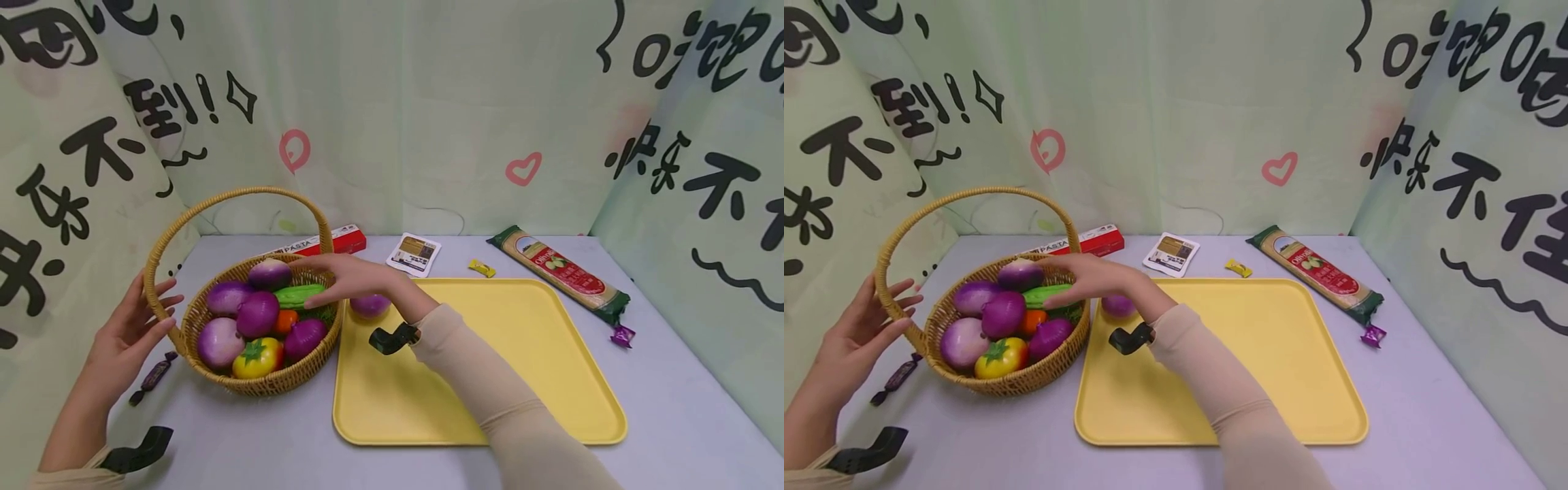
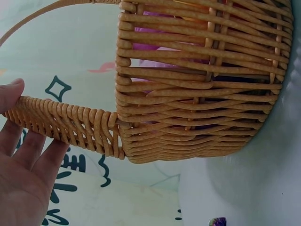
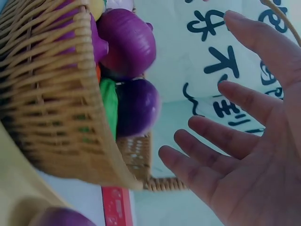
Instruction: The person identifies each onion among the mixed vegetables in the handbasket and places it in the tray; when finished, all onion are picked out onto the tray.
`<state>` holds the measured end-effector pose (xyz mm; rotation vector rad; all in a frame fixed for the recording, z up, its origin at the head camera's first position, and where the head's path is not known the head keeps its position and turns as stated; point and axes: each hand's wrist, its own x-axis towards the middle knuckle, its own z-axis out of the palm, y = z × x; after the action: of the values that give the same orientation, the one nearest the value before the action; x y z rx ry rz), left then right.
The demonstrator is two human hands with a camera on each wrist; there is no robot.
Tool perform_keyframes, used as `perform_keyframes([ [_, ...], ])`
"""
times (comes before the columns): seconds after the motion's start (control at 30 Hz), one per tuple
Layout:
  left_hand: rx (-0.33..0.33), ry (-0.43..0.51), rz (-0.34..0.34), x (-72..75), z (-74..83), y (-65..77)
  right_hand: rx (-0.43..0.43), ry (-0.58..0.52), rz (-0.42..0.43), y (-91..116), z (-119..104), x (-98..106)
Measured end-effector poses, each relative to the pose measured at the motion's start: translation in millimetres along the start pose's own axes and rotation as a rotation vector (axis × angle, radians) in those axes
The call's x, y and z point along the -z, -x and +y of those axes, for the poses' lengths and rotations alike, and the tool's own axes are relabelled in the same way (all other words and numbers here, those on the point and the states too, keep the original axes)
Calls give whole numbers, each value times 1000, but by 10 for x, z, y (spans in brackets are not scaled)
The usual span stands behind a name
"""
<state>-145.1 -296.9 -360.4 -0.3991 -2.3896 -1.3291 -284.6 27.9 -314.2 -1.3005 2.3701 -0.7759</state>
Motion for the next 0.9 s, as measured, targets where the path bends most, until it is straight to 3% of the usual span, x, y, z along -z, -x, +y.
perform_keyframes([
  [0.43,-21,-20,6,7,2,2,-28,78,-121,-427,-124,-148],
  [0.9,-6,-46,7,9,5,-1,-97,168,-205,-706,-277,-224],
])
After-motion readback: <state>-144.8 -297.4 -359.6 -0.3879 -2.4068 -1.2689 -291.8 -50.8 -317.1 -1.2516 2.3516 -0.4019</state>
